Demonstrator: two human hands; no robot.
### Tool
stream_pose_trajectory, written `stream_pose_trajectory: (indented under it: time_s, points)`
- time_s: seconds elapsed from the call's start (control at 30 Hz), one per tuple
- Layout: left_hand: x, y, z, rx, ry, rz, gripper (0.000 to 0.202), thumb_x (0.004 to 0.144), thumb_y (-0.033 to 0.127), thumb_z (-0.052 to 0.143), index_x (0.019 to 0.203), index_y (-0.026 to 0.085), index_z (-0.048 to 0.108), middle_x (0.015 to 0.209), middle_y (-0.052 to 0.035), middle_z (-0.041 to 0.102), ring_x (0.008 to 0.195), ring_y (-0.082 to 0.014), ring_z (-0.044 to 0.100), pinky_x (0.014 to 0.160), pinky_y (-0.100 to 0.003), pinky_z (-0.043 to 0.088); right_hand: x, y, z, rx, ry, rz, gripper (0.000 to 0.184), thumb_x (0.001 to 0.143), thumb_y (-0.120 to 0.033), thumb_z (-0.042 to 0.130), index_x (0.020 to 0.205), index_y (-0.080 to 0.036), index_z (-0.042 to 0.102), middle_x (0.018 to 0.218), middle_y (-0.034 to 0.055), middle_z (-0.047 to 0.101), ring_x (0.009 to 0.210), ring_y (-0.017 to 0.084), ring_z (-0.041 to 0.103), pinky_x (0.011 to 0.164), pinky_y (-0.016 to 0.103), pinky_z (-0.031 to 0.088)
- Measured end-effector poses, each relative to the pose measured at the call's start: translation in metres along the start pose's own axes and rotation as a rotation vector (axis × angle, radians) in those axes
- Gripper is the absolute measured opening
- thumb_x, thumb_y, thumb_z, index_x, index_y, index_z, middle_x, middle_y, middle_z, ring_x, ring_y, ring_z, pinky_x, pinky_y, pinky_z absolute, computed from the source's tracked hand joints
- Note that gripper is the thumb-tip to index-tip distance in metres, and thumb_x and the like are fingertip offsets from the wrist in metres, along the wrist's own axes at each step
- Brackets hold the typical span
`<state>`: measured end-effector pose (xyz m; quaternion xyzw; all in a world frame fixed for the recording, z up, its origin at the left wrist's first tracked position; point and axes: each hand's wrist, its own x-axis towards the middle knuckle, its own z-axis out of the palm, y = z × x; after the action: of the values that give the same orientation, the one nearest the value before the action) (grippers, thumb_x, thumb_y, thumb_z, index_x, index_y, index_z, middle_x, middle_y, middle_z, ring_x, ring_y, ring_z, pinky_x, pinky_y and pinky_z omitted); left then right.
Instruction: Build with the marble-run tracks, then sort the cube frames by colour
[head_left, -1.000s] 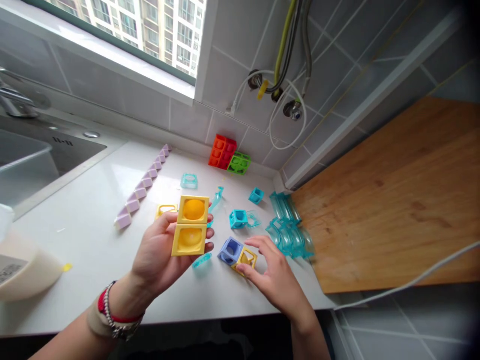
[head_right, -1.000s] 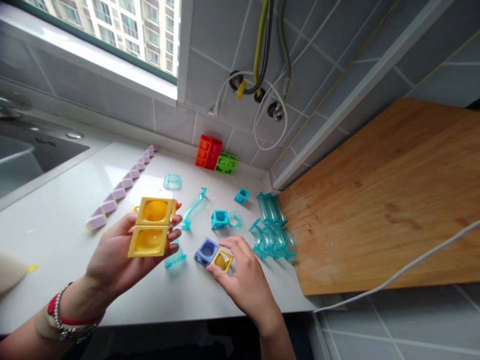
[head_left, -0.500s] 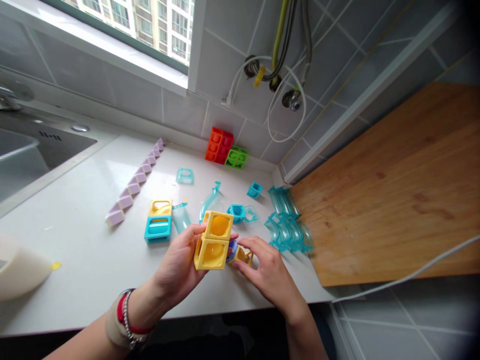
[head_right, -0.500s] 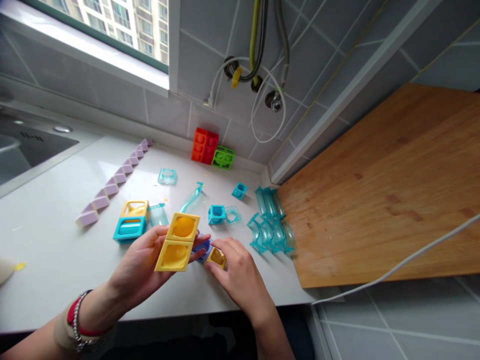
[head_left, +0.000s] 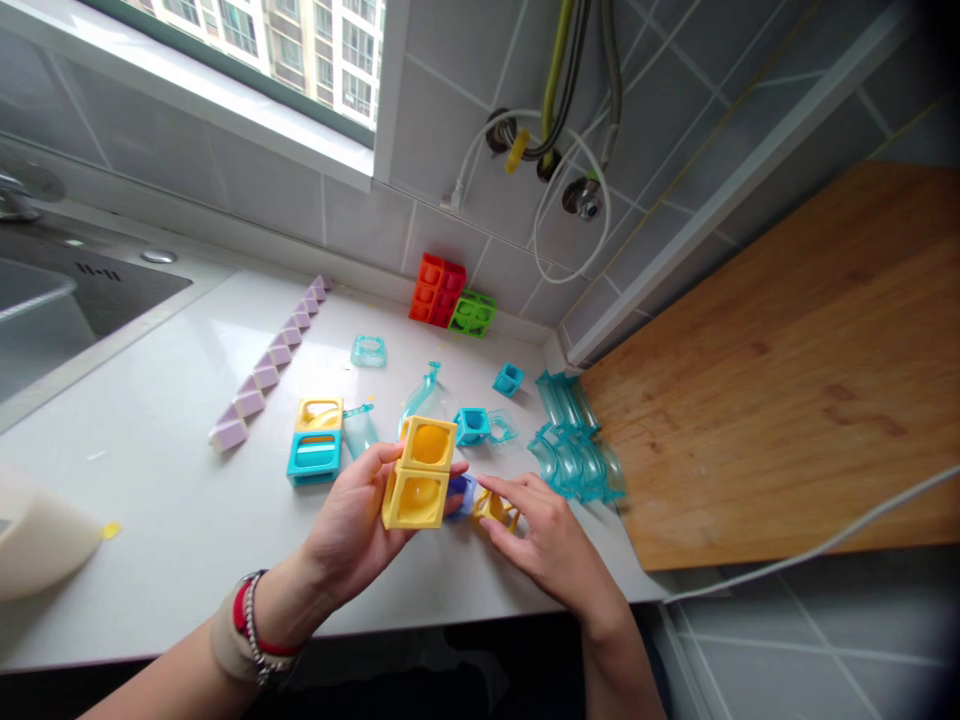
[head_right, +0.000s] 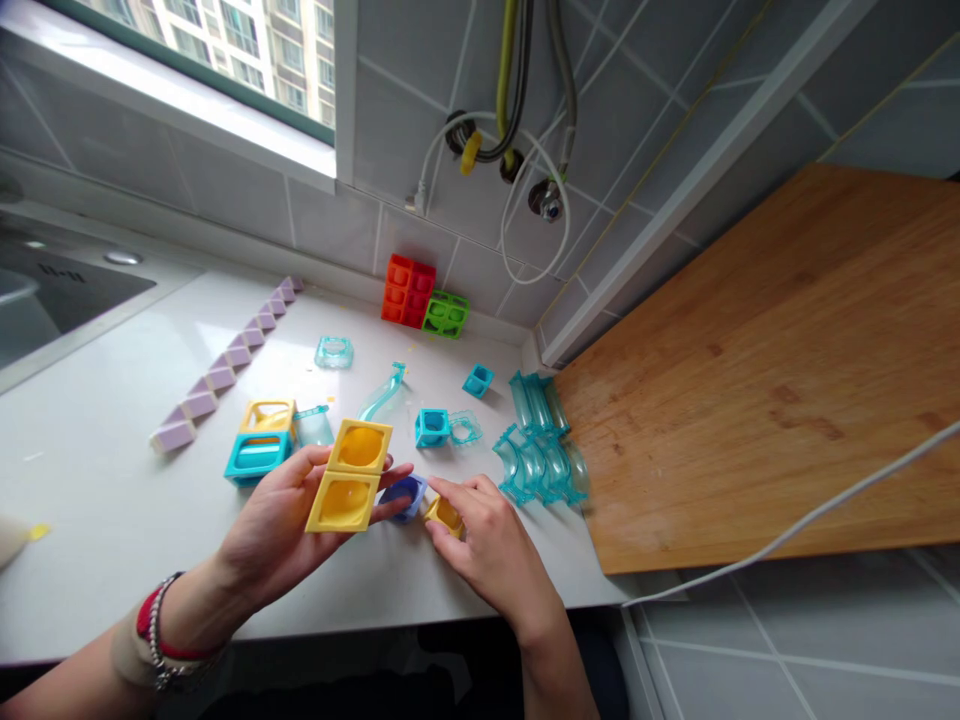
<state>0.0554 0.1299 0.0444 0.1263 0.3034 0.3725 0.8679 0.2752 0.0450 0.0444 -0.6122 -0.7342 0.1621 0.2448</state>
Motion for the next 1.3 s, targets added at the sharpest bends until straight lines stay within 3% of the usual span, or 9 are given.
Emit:
stream_pose_trajectory:
  time_s: [0.13, 0.27, 0.43, 0.6, 0.87, 1.1, 1.3]
  points:
    - [-0.002, 0.001, -0.001, 0.001, -0.019, 0.033, 0.03, 0.092, 0.025, 0.056, 0.108, 0.005, 0.073, 0.1, -0.0198, 0.081, 0.099, -0.0322, 0.079, 0.094, -0.047, 0.065, -0.006, 0.004, -0.015, 0.065, 0.18, 0.084, 0.034, 0.093, -0.026, 0.072, 0.127, -0.026, 0.075, 0.114, 0.0081, 0.077, 0.099, 0.024, 0.072, 0.086, 0.038, 0.062]
    - [-0.008, 0.0, 0.001, 0.146, -0.064, 0.171, 0.035, 0.093, 0.031, 0.069, 0.124, 0.016, 0.064, 0.11, -0.0101, 0.077, 0.096, -0.0253, 0.077, 0.081, -0.034, 0.065, -0.012, -0.002, -0.019, 0.469, 0.375, 0.161, 0.018, 0.099, -0.033, 0.066, 0.112, -0.027, 0.078, 0.114, 0.0073, 0.079, 0.097, 0.022, 0.075, 0.076, 0.032, 0.064]
    - [-0.014, -0.006, 0.002, 0.261, -0.151, 0.285, 0.056, 0.087, 0.035, 0.084, 0.132, 0.027, 0.052, 0.12, -0.0055, 0.07, 0.103, -0.0242, 0.075, 0.08, -0.028, 0.062, -0.007, -0.018, -0.004, 0.783, 0.396, 0.054, 0.013, 0.097, -0.031, 0.071, 0.107, -0.027, 0.078, 0.118, 0.008, 0.079, 0.114, 0.025, 0.073, 0.084, 0.033, 0.066]
    - [-0.014, -0.007, 0.002, 0.337, -0.138, 0.34, 0.056, 0.085, 0.034, 0.086, 0.131, 0.028, 0.054, 0.118, -0.0036, 0.068, 0.104, -0.0241, 0.075, 0.078, -0.026, 0.062, -0.003, -0.026, 0.006, 0.813, 0.391, 0.098, 0.016, 0.095, -0.033, 0.073, 0.108, -0.026, 0.078, 0.119, 0.01, 0.079, 0.11, 0.025, 0.076, 0.081, 0.034, 0.067]
    - [-0.011, -0.009, -0.004, 0.389, -0.16, 0.322, 0.057, 0.087, 0.034, 0.085, 0.134, 0.029, 0.052, 0.132, -0.0089, 0.065, 0.105, -0.0264, 0.076, 0.084, -0.034, 0.065, -0.005, -0.028, 0.009, 0.765, 0.368, 0.062, 0.016, 0.095, -0.028, 0.074, 0.11, -0.027, 0.078, 0.123, 0.01, 0.078, 0.119, 0.028, 0.073, 0.079, 0.035, 0.067]
    - [-0.01, -0.01, -0.003, 0.422, -0.146, 0.342, 0.052, 0.088, 0.033, 0.084, 0.129, 0.028, 0.052, 0.128, -0.0078, 0.066, 0.102, -0.025, 0.077, 0.077, -0.029, 0.066, -0.007, -0.027, 0.011, 0.701, 0.378, 0.015, 0.02, 0.094, -0.025, 0.076, 0.114, -0.028, 0.079, 0.126, 0.0099, 0.077, 0.118, 0.028, 0.072, 0.085, 0.039, 0.066]
    - [-0.011, -0.009, -0.002, 0.429, -0.156, 0.361, 0.052, 0.088, 0.032, 0.084, 0.128, 0.027, 0.051, 0.129, -0.0085, 0.065, 0.1, -0.0263, 0.078, 0.078, -0.033, 0.067, -0.006, -0.025, 0.013, 0.717, 0.357, 0.037, 0.021, 0.095, -0.025, 0.074, 0.116, -0.029, 0.079, 0.126, 0.0092, 0.078, 0.118, 0.027, 0.073, 0.081, 0.034, 0.065]
